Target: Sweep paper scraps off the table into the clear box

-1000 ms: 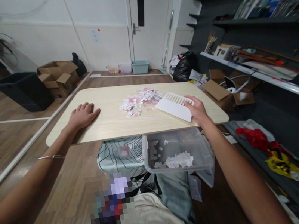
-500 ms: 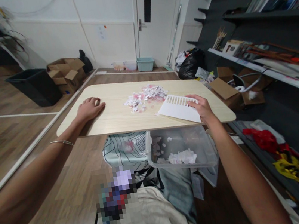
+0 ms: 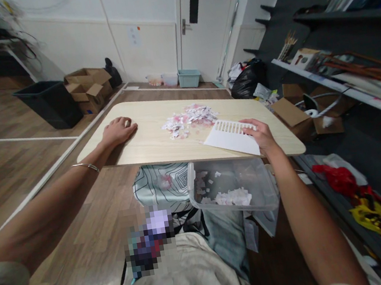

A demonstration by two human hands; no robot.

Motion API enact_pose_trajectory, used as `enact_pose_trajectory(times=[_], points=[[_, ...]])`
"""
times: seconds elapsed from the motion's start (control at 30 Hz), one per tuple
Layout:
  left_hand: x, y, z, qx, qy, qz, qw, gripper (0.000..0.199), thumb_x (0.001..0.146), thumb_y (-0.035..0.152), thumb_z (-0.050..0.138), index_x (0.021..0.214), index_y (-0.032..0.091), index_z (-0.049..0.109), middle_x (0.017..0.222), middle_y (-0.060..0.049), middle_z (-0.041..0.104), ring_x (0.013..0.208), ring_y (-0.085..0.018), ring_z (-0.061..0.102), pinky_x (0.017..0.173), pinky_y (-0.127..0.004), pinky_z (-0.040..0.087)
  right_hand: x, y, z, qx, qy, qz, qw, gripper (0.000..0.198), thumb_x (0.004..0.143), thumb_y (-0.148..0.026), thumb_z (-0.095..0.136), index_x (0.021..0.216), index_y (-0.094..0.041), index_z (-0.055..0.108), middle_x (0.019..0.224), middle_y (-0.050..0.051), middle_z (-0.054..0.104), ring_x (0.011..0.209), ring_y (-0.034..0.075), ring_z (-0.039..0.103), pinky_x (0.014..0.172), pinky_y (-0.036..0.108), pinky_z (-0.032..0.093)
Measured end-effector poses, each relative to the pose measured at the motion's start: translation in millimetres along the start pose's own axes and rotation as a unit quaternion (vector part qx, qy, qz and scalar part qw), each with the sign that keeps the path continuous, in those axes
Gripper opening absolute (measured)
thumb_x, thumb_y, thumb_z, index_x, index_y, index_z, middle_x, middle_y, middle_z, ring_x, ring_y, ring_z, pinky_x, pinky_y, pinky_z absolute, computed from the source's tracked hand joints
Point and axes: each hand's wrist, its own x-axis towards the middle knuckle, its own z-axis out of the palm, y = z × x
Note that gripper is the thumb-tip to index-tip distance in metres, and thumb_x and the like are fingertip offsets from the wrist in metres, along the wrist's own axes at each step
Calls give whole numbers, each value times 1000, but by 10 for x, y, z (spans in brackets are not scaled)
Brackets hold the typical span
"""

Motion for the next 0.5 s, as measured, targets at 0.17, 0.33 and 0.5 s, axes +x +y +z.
enact_pose_trajectory(times=[0.17,0.33,0.5], points=[[53,-29,26,-4,-6,12,1000,65,101,57,39,147,20,66,162,-19,61,151,-41,51,125,-58,38,-27,-52,-31,-7,-40,12,999,47,49,-34,89,94,-23,80,71,0,73,57,18,58,54,29,38],[68,-49,46,12,-13,20,1000,69,102,60,33,150,21,64,163,-18,59,151,-40,49,125,-58,37,-18,-40,2,18,-16,13,1000,49,47,-34,89,94,-24,78,70,-1,73,57,17,58,54,28,39],[92,-39,67,8,-4,-23,1000,76,102,65,33,154,18,62,166,-23,55,154,-49,45,125,-64,34,-19,-7,33,5,-16,5,1000,49,47,-33,90,94,-24,79,69,-1,73,56,18,59,52,28,40]])
